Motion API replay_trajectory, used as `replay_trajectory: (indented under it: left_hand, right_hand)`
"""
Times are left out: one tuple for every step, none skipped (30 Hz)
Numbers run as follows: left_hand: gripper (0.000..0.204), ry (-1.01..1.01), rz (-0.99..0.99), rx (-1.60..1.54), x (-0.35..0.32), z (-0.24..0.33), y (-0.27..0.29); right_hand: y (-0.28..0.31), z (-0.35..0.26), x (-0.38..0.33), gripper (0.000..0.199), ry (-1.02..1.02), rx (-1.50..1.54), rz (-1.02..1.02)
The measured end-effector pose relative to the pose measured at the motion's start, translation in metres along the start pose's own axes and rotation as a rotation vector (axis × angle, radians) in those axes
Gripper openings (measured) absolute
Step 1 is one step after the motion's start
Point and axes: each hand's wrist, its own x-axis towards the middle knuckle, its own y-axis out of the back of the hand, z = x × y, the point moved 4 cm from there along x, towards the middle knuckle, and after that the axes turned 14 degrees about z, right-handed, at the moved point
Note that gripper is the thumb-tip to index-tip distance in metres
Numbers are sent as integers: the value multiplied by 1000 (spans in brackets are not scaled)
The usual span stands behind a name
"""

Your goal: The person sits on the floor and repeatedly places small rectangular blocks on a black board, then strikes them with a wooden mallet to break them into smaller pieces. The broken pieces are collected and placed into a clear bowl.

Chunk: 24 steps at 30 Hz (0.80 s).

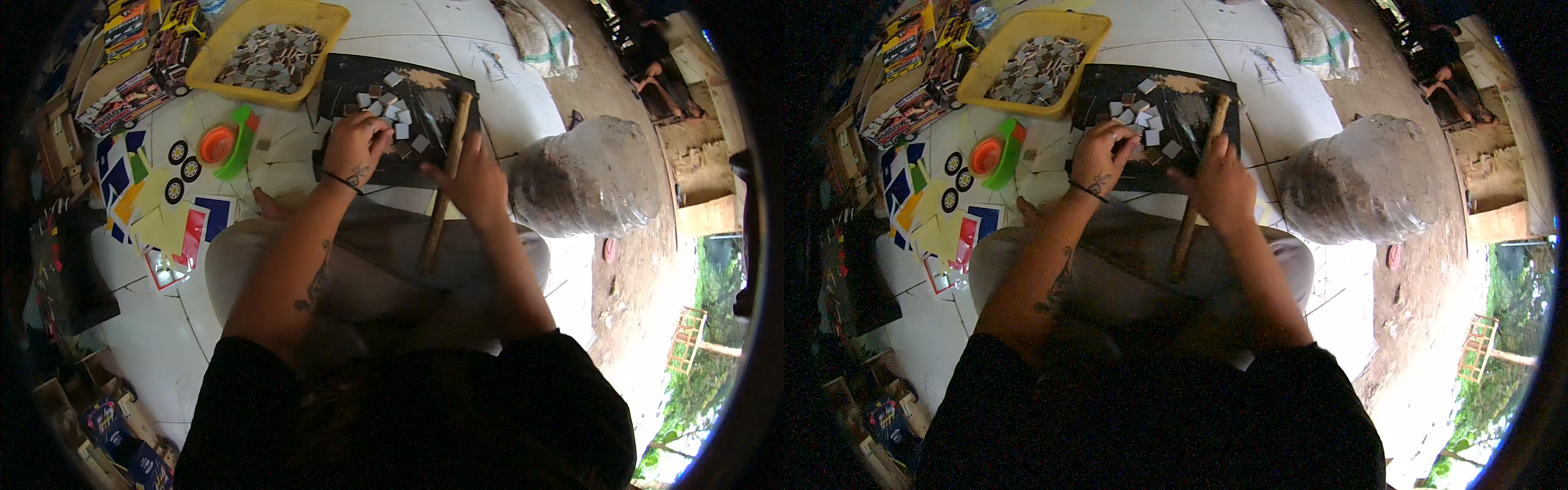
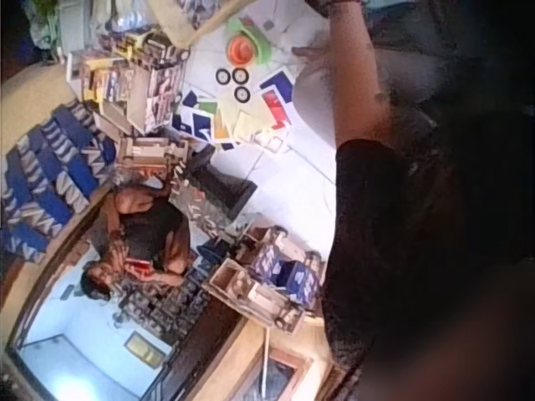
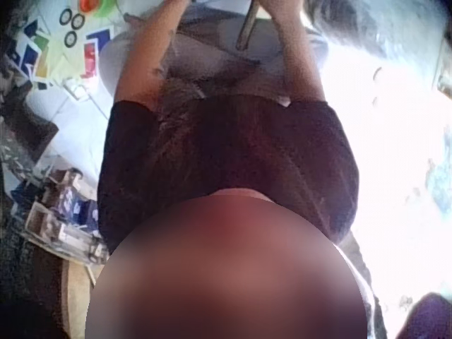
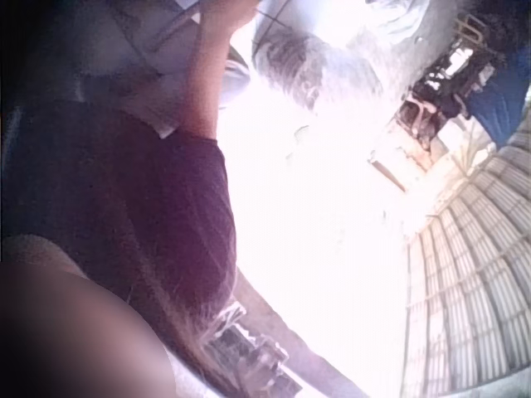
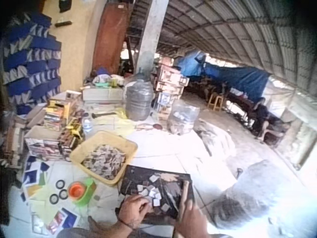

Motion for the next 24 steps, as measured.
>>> replay_trajectory:
  left_hand:
    - [9,12,-11,-8,0,-1,-1]
    - [10,26,-25,-13,-1,-3,-2]
    - [10,42,-39,-19,-2,-4,-3]
    - [10,-14,-16,0,-2,-2,-2]
    - [10,-29,-8,-3,-3,-1,-2]
    - [10,-44,6,-6,-3,0,-1]
    - [10,-58,24,-7,-2,0,0]
    - [10,-52,23,-28,-2,0,0]
    - [10,-44,25,-48,-2,-1,0]
    - [10,-42,34,-68,-2,-1,1]
    - [10,-35,31,-77,-2,-1,1]
    - [10,-36,33,-90,-2,-1,1]
    - [10,-42,35,-105,-2,-1,2]
    - [10,-39,31,-93,-2,-1,1]
    - [10,-34,27,-80,-2,-1,1]
    - [10,-30,24,-70,-2,-2,1]
    - [11,-26,21,-60,-2,-2,0]
    - [11,-6,13,-76,-2,-2,0]
    - [11,14,4,-91,-2,-2,-1]
    - [11,34,-6,-112,-3,-3,-1]
    - [11,27,-15,-87,-3,-2,-1]
    - [11,16,-22,-68,-3,-2,-1]
    - [12,-3,-20,-58,-3,-2,0]
    - [12,-3,-11,-55,-3,-2,-1]
  right_hand:
    - [-7,11,-14,73,-145,-11,-194]
    - [-14,16,-24,77,-184,12,-271]
    - [-19,20,-31,69,-192,93,-282]
    - [-24,26,-33,66,-224,132,-248]
    - [-26,30,-32,64,-220,213,-179]
    - [-28,36,-34,62,-266,316,-157]
    - [-28,41,-32,60,-291,431,-109]
    - [-26,48,-31,58,-375,506,-90]
    - [-26,54,-34,50,-604,793,-94]
    - [-18,55,-31,46,-578,894,-98]
    - [-9,58,-32,42,-637,930,-119]
    - [0,55,-36,42,-673,1018,-145]
    - [11,53,-42,41,-727,1085,-149]
    - [22,45,-49,41,-712,1208,-172]
    - [32,41,-56,42,-717,1150,-204]
    - [44,35,-63,43,-647,1147,-253]
    - [53,30,-69,44,-607,1109,-300]
    - [64,26,-74,45,-489,991,-261]
    - [73,24,-79,46,-402,840,-223]
    - [79,22,-83,47,-337,675,-195]
    - [83,20,-86,50,-297,579,-181]
    - [86,15,-87,50,-192,541,-154]
    - [88,12,-87,51,-108,494,-132]
    - [91,7,-88,54,-6,488,-67]
